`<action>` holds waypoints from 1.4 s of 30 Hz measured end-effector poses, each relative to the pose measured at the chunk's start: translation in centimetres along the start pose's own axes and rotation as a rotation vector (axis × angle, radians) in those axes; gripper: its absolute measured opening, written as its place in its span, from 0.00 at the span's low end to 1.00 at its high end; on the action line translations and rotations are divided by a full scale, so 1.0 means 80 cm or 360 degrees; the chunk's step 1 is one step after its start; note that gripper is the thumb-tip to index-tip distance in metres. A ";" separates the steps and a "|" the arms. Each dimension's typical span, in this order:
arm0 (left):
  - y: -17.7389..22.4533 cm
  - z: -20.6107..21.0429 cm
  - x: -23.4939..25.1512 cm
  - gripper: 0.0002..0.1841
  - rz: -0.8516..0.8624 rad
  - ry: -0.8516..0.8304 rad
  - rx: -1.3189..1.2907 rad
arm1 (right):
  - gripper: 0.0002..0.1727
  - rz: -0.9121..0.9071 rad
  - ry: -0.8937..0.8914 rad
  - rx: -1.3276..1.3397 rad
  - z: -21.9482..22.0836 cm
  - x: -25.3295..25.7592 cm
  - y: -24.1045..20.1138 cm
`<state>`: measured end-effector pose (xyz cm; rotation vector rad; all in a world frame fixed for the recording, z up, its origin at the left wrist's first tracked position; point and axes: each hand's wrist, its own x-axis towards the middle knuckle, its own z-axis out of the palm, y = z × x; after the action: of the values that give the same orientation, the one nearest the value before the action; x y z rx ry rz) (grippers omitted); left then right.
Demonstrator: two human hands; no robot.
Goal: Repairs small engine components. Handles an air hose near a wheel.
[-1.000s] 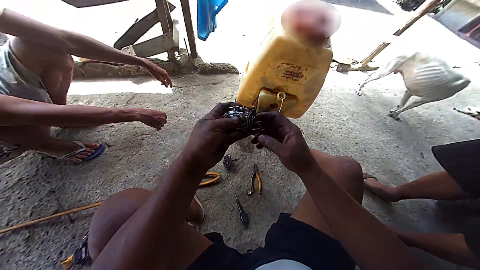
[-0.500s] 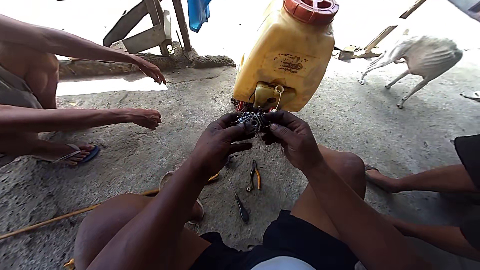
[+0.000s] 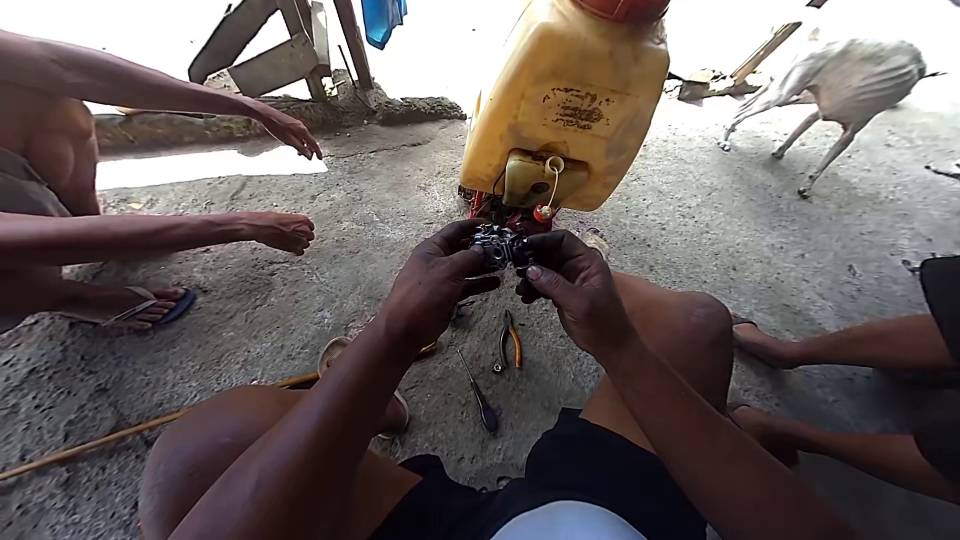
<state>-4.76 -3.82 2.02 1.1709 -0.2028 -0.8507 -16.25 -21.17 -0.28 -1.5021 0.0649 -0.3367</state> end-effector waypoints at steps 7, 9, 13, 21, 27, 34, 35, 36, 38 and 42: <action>-0.008 0.002 -0.010 0.13 0.0118 0.0101 -0.0013 | 0.19 -0.0120 0.0099 -0.0059 0.021 -0.015 0.002; -0.007 0.000 -0.010 0.14 0.0126 0.0079 -0.0065 | 0.20 -0.0140 0.0114 -0.0086 0.026 -0.017 0.003; -0.001 -0.001 -0.012 0.16 0.0123 0.0053 -0.0135 | 0.22 -0.0147 0.0168 -0.0125 0.038 -0.023 0.011; -0.007 -0.006 -0.024 0.28 0.0141 -0.0202 0.0159 | 0.22 -0.0080 0.0242 -0.0047 0.068 -0.037 0.024; 0.001 -0.008 -0.031 0.44 0.0295 -0.0134 0.0675 | 0.16 0.0182 0.0154 -0.0027 0.054 -0.050 0.013; -0.006 -0.015 -0.024 0.46 0.0282 -0.0305 0.1232 | 0.19 0.0535 0.0307 0.0404 0.051 -0.049 0.017; -0.007 -0.015 -0.023 0.46 0.0290 -0.0310 0.1419 | 0.19 0.0590 0.0317 0.0440 0.054 -0.049 0.021; -0.009 -0.014 -0.022 0.45 0.0288 -0.0311 0.1580 | 0.18 0.0651 0.0350 0.0494 0.058 -0.048 0.026; -0.013 -0.013 -0.017 0.43 0.0237 -0.0299 0.1775 | 0.16 0.0771 0.0429 0.0647 0.063 -0.046 0.040; -0.016 -0.016 -0.001 0.39 0.0048 -0.0221 0.1739 | 0.16 0.0952 0.0515 0.0976 0.065 -0.035 0.064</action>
<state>-4.70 -3.00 0.42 2.1052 -0.8710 -0.7939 -16.73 -15.27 -5.39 -0.7583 0.6025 -0.0916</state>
